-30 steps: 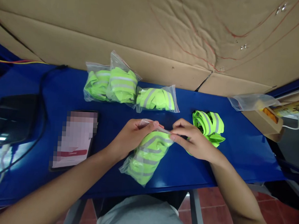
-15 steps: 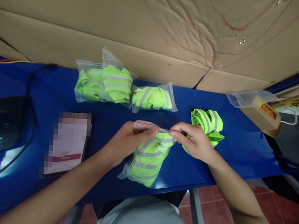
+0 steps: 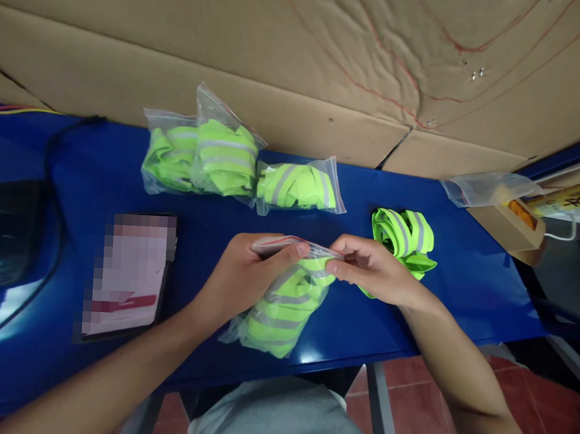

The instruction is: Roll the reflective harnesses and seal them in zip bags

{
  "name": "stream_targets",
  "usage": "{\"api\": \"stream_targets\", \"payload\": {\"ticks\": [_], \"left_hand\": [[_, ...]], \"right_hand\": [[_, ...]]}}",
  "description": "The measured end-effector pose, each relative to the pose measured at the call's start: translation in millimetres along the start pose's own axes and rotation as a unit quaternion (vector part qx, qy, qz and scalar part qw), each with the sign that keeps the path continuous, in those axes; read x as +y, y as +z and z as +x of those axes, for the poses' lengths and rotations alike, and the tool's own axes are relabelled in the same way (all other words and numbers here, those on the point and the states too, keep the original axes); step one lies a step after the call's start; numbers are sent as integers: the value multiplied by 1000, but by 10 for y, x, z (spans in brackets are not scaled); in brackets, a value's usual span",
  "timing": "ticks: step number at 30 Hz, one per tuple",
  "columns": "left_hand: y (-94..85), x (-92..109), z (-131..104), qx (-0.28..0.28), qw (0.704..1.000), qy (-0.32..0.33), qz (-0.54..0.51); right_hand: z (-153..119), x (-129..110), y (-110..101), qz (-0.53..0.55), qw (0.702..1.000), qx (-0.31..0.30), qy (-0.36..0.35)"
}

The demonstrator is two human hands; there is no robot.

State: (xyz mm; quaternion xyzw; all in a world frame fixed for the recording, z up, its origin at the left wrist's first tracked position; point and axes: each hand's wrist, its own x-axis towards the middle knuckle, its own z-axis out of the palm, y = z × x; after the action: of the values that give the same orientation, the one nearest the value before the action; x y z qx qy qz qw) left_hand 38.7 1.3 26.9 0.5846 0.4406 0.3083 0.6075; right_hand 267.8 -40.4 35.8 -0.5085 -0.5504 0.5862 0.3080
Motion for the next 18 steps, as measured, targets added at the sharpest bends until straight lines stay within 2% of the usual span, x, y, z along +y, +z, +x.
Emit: {"api": "stream_targets", "payload": {"ticks": [3,8,12,18], "left_hand": [[-6,36,5,-20,1000,0,0],[-5,66,10,-93,996,-4,-12],[1,15,17,-87,996,16,-10],[36,-59,7,-84,995,-33,-38]], "right_hand": [[2,10,19,47,999,-19,4],[6,28,-32,73,996,-29,33],[18,40,-53,44,998,-25,24],[40,93,48,-15,1000,-2,-10]]}}
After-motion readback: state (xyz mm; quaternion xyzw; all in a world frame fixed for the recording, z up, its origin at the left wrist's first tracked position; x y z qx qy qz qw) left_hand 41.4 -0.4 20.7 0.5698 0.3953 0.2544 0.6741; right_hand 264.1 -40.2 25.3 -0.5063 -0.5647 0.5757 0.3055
